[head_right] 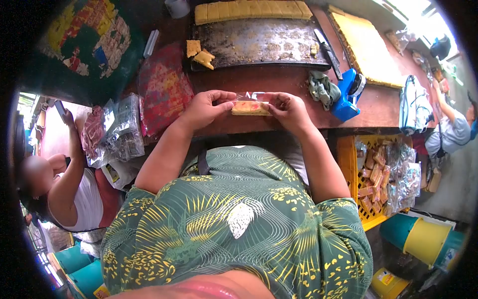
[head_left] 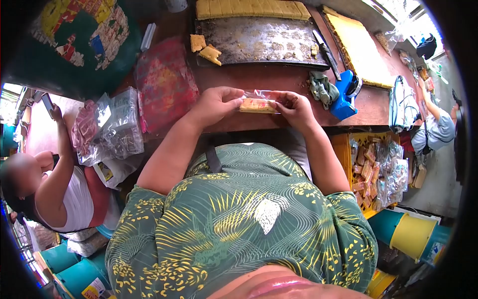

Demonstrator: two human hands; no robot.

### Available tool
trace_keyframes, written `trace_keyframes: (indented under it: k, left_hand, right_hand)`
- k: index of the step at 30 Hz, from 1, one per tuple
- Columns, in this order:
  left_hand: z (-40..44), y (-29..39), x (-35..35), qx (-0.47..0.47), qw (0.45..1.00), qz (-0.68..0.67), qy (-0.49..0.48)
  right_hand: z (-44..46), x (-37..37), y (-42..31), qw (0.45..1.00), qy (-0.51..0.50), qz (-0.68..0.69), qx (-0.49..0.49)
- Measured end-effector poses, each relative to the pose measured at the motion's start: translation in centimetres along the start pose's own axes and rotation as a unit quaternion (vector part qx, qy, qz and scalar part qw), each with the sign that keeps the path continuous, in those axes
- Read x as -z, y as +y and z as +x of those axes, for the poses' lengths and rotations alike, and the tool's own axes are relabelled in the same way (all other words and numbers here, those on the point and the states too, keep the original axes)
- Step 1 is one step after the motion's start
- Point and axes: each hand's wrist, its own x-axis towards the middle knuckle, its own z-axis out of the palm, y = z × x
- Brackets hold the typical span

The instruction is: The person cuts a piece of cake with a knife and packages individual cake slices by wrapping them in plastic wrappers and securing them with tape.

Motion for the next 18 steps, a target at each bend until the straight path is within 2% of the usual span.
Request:
trace_keyframes:
  k: [2, 3, 6, 8, 12, 15, 18]
  left_hand:
    - [0.1, -0.5, 0.0, -0.124, 0.966, 0.211, 0.083]
    - [0.2, -0.6, 0.0, -0.185, 0.924, 0.312, 0.123]
    - [-0.4, -0.6, 0.0, -0.251, 0.850, 0.431, 0.170]
    - [-0.8, -1.0, 0.1, -0.239, 0.846, 0.446, 0.170]
    - [-0.6, -2.3, 0.6, -0.194, 0.858, 0.450, 0.153]
    - [-0.1, -1.3, -0.2, -0.123, 0.844, 0.481, 0.205]
    - [0.4, -0.8, 0.2, -0.189, 0.863, 0.444, 0.152]
  right_hand:
    - [-0.3, 0.0, -0.2, 0.996, 0.042, -0.081, -0.002]
    - [-0.3, 0.3, -0.5, 0.987, 0.048, -0.143, 0.053]
    - [-0.5, 1.2, -1.0, 0.931, 0.072, -0.305, 0.189]
    - [-0.6, 1.7, -0.9, 0.886, 0.096, -0.382, 0.246]
    - [-0.3, 2.7, -0.1, 0.886, 0.060, -0.422, 0.182]
    - [-0.2, 2.6, -1.4, 0.861, 0.042, -0.490, 0.130]
    - [0.0, 2.4, -1.5, 0.881, 0.060, -0.433, 0.182]
